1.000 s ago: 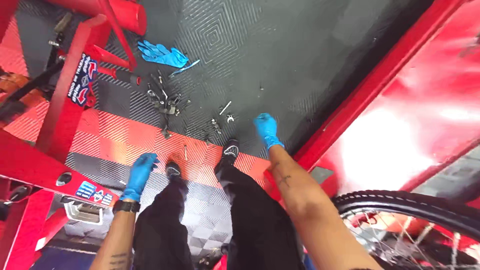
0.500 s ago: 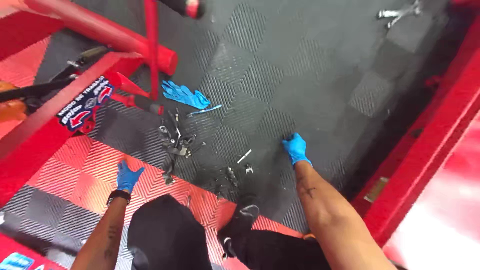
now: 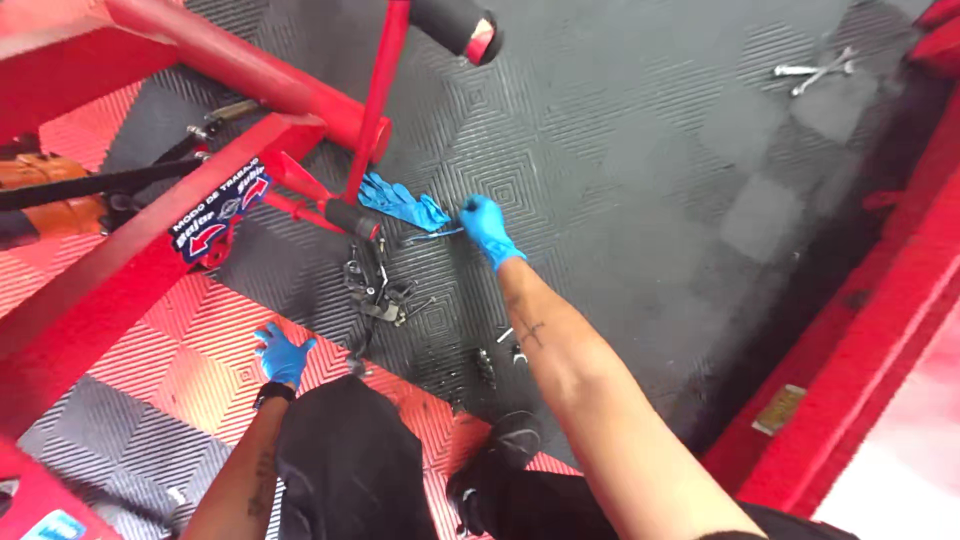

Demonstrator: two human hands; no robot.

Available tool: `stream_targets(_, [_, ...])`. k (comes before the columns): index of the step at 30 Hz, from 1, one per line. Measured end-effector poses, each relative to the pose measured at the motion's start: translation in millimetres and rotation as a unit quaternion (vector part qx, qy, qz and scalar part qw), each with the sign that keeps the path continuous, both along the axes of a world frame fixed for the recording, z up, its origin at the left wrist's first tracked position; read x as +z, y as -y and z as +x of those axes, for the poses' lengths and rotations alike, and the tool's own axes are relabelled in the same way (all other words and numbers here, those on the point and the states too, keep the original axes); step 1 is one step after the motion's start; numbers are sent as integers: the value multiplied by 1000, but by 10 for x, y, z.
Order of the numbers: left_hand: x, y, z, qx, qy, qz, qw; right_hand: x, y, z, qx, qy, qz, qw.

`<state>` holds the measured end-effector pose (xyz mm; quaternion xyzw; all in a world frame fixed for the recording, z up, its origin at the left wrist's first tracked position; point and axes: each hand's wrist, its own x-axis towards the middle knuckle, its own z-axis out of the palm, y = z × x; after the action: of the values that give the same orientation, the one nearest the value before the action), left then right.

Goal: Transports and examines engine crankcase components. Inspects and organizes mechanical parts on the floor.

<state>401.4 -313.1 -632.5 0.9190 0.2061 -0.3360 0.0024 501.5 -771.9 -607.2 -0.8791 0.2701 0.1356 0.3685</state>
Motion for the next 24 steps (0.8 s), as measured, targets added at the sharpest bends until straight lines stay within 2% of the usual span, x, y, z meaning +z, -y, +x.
stream_targets(2, [-4,2,10,-1,3,0,1000,-104,-194,323,8,-14,-22,1000])
stream_targets(5, [29,-2,30,3,-4,1,1000,-176,-411,472,36,-65,-99,992])
stream_targets(9, [49,12,34,-6,-26,0,1000,-72,-538,487,98,-144,-180,968])
stream_targets(12, [44,36,102,-20,-25,4,999,38,-547,605,113,-182,-192,958])
stream_targets(15, [60,45,159,-9,-35,7,999,97,-466,634,73,-165,-158,971])
stream_targets(17, [51,32,169,3,-39,6,999,152,-551,557,66,-133,-98,984])
stream_targets(19, [19,46,161,4,-37,1,999,200,-864,312,116,-127,-34,984])
stream_targets(21, [6,52,161,-1,-32,-2,999,46,-1234,69,151,-141,-11,978])
stream_targets(24, [18,28,201,-4,-24,3,1000,-111,-1480,18,130,-169,10,977])
